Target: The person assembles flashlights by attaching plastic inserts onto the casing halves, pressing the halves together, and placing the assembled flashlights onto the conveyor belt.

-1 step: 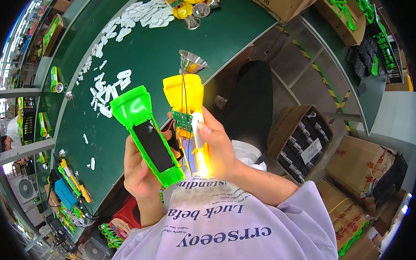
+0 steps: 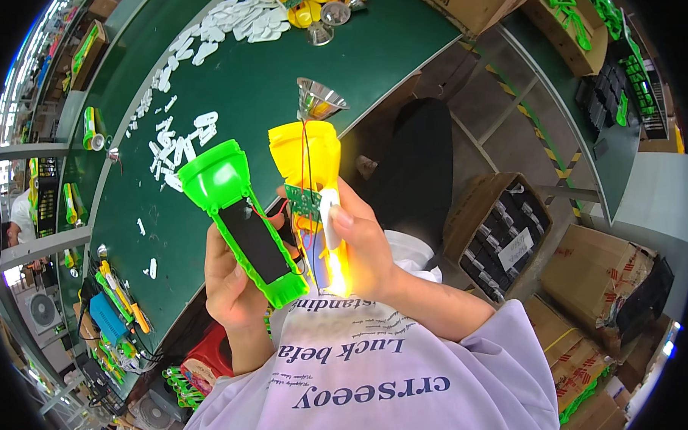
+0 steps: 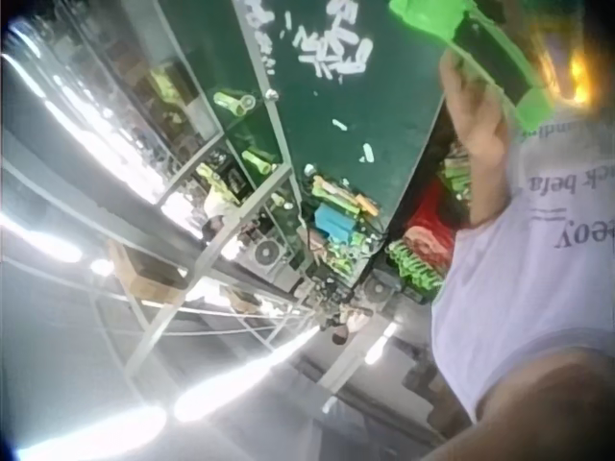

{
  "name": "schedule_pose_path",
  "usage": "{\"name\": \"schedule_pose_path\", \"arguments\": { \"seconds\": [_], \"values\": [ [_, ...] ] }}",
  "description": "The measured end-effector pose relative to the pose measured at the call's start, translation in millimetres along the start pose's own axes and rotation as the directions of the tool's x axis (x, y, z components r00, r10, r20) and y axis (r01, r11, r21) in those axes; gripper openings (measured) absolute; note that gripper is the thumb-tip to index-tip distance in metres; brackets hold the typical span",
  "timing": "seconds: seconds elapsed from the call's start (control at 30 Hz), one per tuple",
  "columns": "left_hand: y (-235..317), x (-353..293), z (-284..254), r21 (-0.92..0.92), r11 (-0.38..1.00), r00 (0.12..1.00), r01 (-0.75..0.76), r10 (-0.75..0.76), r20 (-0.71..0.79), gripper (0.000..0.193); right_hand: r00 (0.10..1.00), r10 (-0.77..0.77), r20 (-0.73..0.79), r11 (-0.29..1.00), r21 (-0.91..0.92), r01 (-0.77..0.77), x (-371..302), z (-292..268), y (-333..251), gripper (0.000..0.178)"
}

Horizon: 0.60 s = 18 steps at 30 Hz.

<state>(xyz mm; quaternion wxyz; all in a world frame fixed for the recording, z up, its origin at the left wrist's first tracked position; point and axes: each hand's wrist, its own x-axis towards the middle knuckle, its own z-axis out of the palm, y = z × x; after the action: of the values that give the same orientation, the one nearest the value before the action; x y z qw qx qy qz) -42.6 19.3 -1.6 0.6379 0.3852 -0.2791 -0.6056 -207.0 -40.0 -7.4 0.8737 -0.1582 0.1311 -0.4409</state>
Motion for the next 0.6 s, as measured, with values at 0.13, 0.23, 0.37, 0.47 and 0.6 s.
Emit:
{"name": "schedule_pose_path", "arguments": {
  "seconds": [0.13, 0.23, 0.37, 0.47, 0.6],
  "values": [
    [2.6, -3.1, 5.3, -0.014, 1.000, 1.000, -0.023, 0.023, 0.008, 0.064, 0.999, 0.019, -0.027, 0.995, -0.099, -0.021, -9.2, 11.0, -5.3, 0.078],
    [6.4, -4.0, 12.0, 0.016, 1.000, 1.000, -0.021, 0.021, -0.014, 0.066, 0.998, 0.033, -0.055, 0.990, -0.132, -0.040, -14.8, 15.7, -8.2, 0.078],
    [4.3, -3.1, 9.5, -0.107, 0.993, 0.997, -0.055, 0.060, 0.044, 0.071, 0.997, 0.061, -0.047, 0.934, -0.349, -0.073, -17.5, 22.1, -9.3, 0.071],
    [4.9, -5.8, 8.4, -0.149, 0.986, 0.989, -0.071, 0.089, 0.116, 0.073, 0.999, -0.044, 0.006, 0.877, -0.478, 0.042, -17.2, 22.7, -4.3, 0.068],
    [3.3, -6.4, -0.5, -0.082, 0.991, 0.972, -0.109, 0.124, 0.201, 0.077, 0.999, -0.037, -0.024, 0.892, -0.452, 0.022, -20.1, 23.0, -0.7, 0.068]
  ]
}}
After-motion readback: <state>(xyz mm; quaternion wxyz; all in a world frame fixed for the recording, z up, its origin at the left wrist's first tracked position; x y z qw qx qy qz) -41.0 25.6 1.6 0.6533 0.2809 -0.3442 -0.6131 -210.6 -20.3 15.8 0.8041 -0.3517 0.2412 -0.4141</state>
